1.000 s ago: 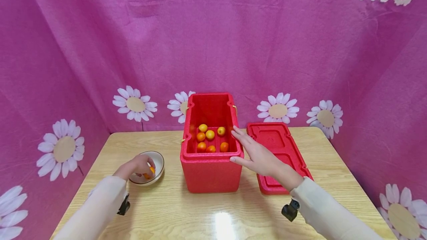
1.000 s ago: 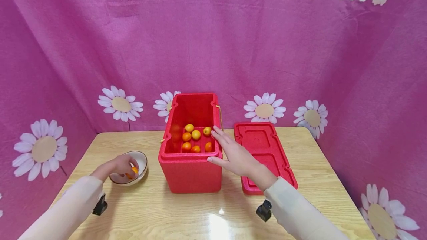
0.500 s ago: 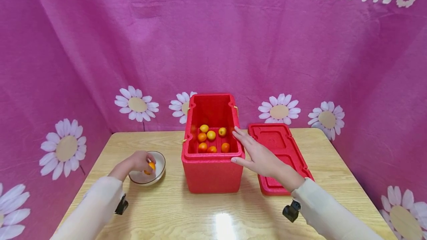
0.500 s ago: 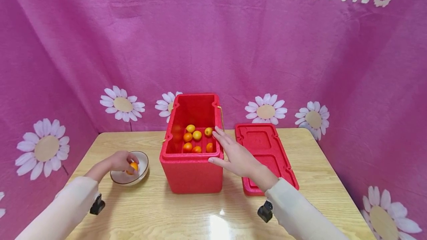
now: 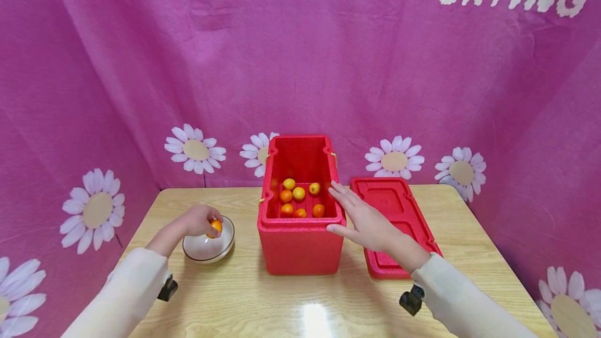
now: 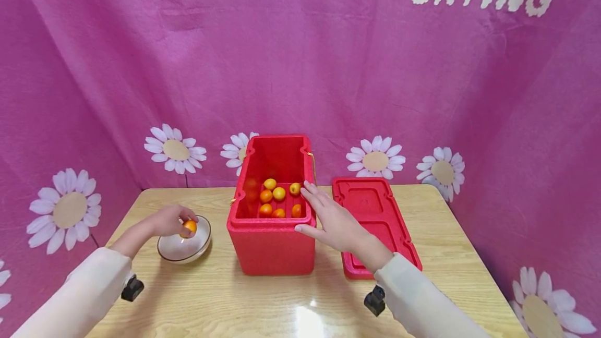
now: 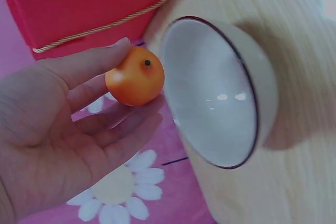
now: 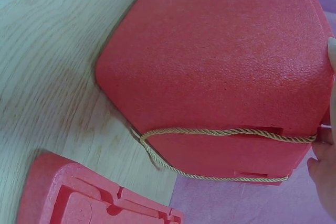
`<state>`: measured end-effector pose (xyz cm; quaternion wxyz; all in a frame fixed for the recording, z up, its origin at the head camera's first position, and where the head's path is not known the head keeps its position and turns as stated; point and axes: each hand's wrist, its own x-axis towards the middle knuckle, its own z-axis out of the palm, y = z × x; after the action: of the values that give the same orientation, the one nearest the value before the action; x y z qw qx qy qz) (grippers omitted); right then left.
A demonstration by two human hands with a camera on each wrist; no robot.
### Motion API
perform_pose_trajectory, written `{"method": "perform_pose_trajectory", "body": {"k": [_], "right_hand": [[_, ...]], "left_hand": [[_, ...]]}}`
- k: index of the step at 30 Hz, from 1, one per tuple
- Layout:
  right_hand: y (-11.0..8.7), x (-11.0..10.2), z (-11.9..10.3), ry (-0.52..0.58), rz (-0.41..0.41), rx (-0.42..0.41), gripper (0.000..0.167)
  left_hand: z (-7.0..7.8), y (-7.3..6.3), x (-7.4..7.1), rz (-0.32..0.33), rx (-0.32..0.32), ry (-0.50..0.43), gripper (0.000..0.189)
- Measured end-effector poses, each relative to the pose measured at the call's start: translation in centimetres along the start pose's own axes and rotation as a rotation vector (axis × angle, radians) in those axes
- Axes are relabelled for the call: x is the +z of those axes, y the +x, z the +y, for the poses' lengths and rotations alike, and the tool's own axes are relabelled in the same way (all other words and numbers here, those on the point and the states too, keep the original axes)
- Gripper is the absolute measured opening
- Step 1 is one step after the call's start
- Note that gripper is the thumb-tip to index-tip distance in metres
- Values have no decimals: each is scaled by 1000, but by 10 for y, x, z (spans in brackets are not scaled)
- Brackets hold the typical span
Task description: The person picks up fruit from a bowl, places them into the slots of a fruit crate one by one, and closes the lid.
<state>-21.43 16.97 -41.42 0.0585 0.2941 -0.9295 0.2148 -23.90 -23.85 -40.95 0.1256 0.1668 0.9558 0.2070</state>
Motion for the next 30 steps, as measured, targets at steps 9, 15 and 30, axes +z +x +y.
{"method": "perform_pose_trajectory", "body": {"k": [9,15,30], "right_hand": [[0,-1,-1,-57,5,-15,86],[0,-1,-1,-79,21,-39,85],[1,-3,-2,-94,40,-76,84]], "left_hand": [[28,-1,-18,15,57,18,32],[50,0,-30,40,118,81,31],[101,9,-59,30,210,141,31]]}}
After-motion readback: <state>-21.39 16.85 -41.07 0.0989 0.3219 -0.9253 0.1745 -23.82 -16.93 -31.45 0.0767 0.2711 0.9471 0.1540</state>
